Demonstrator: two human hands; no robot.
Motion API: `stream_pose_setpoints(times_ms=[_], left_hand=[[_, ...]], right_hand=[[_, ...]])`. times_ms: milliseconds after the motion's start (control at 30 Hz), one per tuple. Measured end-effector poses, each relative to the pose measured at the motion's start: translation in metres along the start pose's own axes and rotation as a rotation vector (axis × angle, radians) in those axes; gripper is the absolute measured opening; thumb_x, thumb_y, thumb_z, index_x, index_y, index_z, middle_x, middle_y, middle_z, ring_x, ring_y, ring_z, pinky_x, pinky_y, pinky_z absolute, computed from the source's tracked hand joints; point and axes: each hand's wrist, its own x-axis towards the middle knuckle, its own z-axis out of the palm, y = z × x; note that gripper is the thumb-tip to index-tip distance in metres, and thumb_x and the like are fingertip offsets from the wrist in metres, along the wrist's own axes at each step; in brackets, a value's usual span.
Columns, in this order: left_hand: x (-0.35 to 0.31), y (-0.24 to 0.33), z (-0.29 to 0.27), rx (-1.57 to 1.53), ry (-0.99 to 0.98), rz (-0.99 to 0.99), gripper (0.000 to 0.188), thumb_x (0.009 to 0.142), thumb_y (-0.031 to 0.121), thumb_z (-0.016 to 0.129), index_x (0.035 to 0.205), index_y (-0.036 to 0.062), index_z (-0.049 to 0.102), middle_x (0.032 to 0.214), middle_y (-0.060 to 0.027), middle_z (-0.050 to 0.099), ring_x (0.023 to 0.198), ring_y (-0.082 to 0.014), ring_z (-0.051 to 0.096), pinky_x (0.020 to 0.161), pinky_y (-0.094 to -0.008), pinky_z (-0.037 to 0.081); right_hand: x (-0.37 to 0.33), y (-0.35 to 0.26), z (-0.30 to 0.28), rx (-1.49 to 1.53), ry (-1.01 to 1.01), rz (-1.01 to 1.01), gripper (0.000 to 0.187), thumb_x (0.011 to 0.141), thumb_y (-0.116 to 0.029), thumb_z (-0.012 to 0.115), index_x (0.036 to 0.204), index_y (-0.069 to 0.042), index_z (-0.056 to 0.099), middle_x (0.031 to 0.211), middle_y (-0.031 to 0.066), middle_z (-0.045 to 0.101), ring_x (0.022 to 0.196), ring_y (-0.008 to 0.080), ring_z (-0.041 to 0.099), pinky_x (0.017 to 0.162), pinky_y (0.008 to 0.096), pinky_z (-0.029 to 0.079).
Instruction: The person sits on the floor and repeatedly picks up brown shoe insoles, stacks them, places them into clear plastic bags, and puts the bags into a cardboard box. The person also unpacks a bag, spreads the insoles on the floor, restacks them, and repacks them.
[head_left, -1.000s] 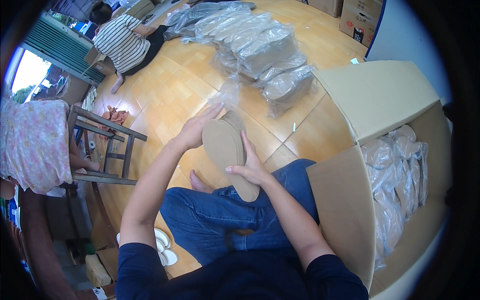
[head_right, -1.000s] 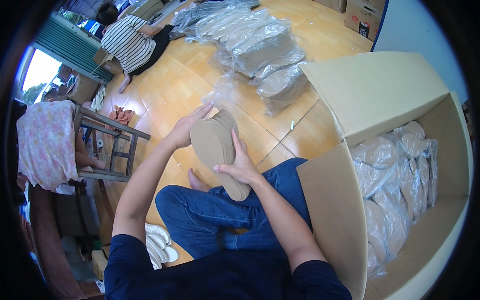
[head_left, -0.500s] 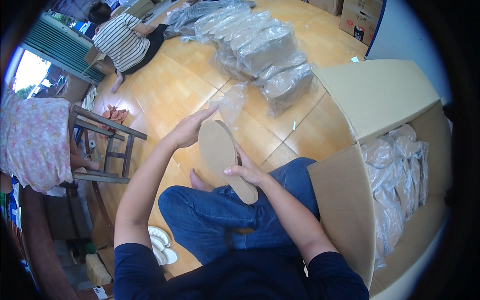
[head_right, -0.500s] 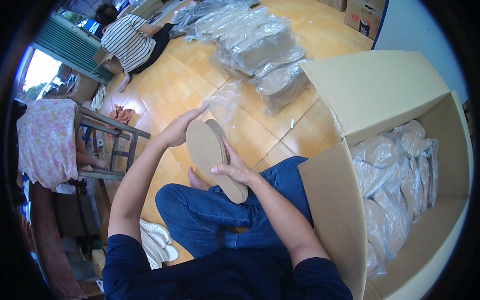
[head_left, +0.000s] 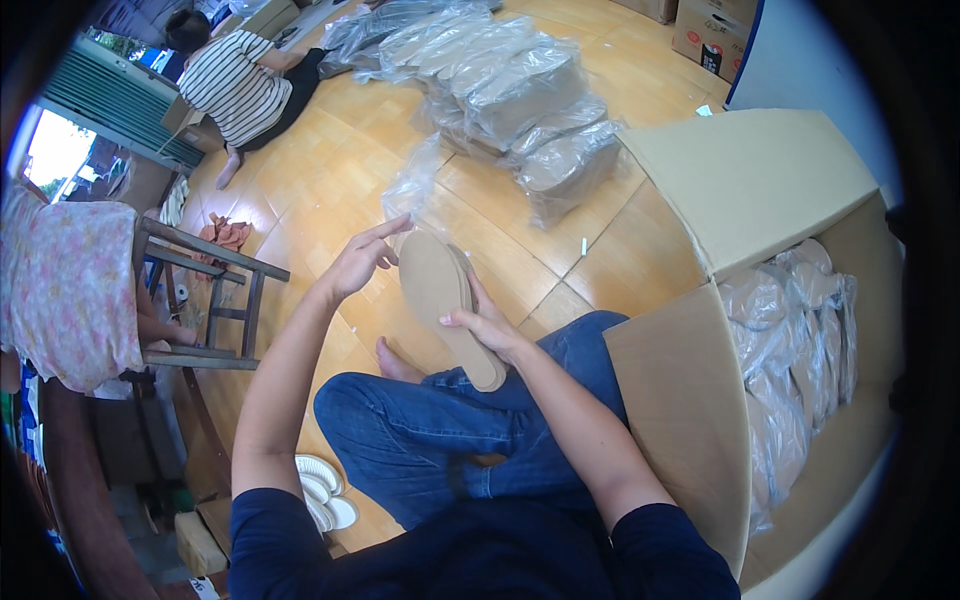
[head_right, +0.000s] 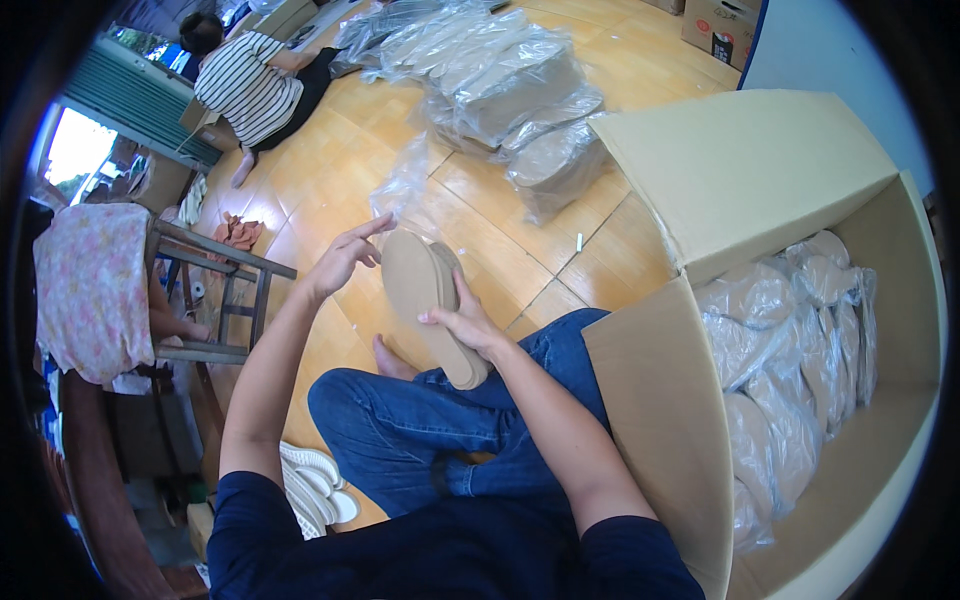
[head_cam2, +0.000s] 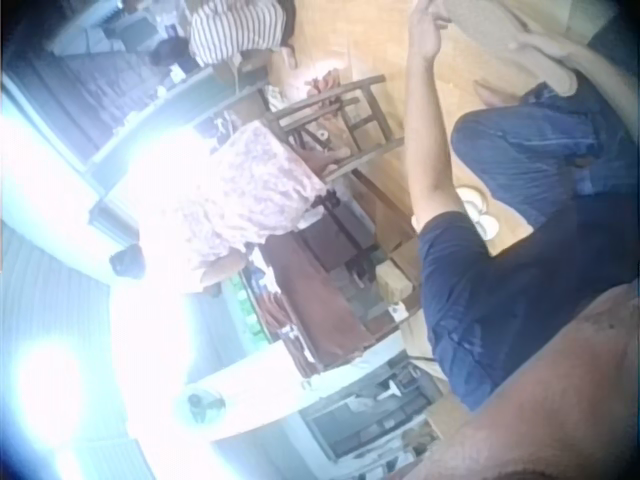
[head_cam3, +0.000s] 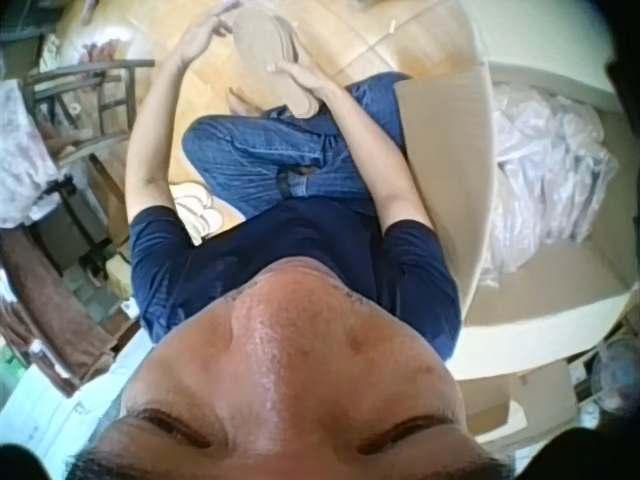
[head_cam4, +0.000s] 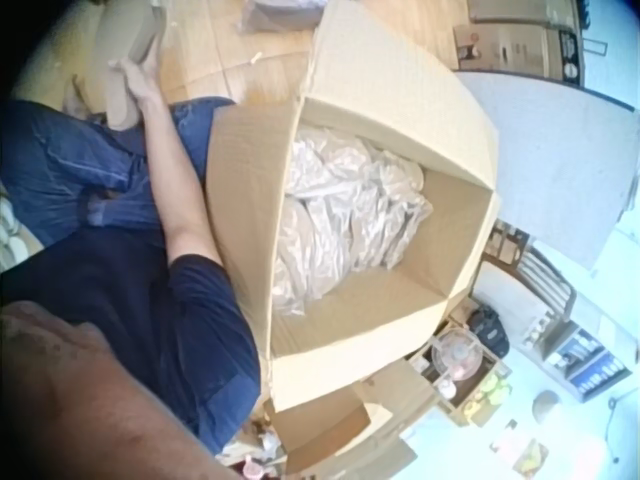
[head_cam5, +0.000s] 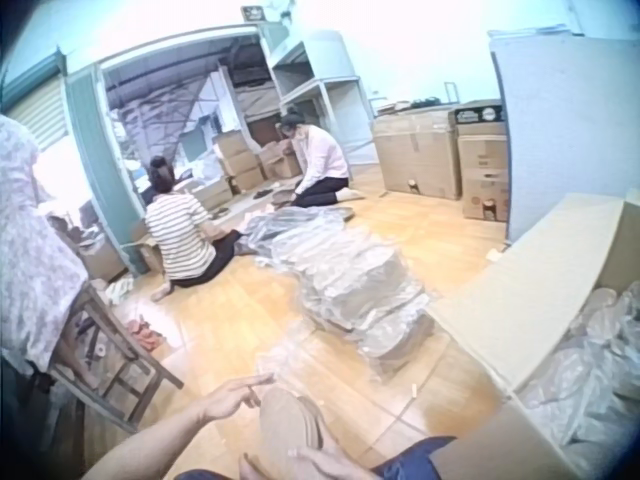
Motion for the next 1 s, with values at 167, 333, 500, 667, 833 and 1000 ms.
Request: stream_pose_setpoints(times_ms=[167,333,500,667,833,1000], left_hand=[[0.008,-0.015,0.035,0.514,0.311,0.324,0.038,0.089,0.013,0.055,0.125,0.0065,0.061,0.114,-0.0126,0.066,0.085,-0.0255,0.066,0.075,-0.0321,0.052],[0.005,-0.017,0.053,0.984,0.551,0.840,0.030,0.079,0.005,0.061,0.108,0.0063,0.069,0.104,-0.0088,0.069,0.074,-0.0217,0.065,0.063,-0.0302,0.051],[-0.011,-0.017,0.053,1.123,0.439,1.035,0.031,0.070,0.001,0.065,0.101,0.0047,0.069,0.101,-0.0089,0.068,0.073,-0.0206,0.065,0.060,-0.0309,0.050],[-0.025,-0.027,0.064,0.872,0.347,0.987,0.033,0.075,0.004,0.067,0.108,0.0027,0.063,0.103,-0.0091,0.065,0.069,-0.0190,0.062,0.063,-0.0292,0.050],[-0.019,-0.038,0.081,0.071,0.655,0.179,0.051,0.085,0.017,0.069,0.129,0.0037,0.048,0.125,-0.0111,0.055,0.089,-0.0174,0.064,0.074,-0.0274,0.050],[0.002,-0.052,0.088,-0.694,0.452,-0.007,0.069,0.084,0.034,0.070,0.138,0.0044,0.040,0.137,-0.0141,0.045,0.116,-0.0223,0.055,0.096,-0.0339,0.046]], right_hand=[[0.002,-0.004,-0.001,-0.037,0.049,0.036,0.119,0.064,-0.034,0.077,0.153,-0.001,0.004,0.146,0.0274,0.034,0.134,0.0335,0.039,0.107,0.0383,0.037],[0.002,-0.001,-0.001,-0.032,0.048,0.054,0.113,0.067,-0.030,0.073,0.154,-0.008,0.005,0.146,0.0233,0.035,0.132,0.0316,0.039,0.106,0.0379,0.037],[0.004,0.002,-0.002,-0.074,0.083,0.036,0.113,0.067,-0.029,0.074,0.154,-0.005,0.004,0.144,0.0237,0.036,0.130,0.0311,0.042,0.105,0.0375,0.038],[0.001,0.001,-0.002,-0.039,0.058,0.028,0.112,0.069,-0.027,0.073,0.154,-0.005,0.002,0.143,0.0233,0.037,0.129,0.0306,0.043,0.105,0.0374,0.038],[-0.003,-0.002,-0.002,0.022,0.023,-0.004,0.119,0.065,-0.032,0.078,0.152,0.002,0.003,0.148,0.0268,0.031,0.136,0.0332,0.036,0.109,0.0375,0.035],[-0.007,-0.002,0.000,0.027,-0.061,-0.085,0.114,0.068,-0.029,0.076,0.152,0.001,0.005,0.147,0.0257,0.032,0.136,0.0324,0.035,0.110,0.0383,0.033]])
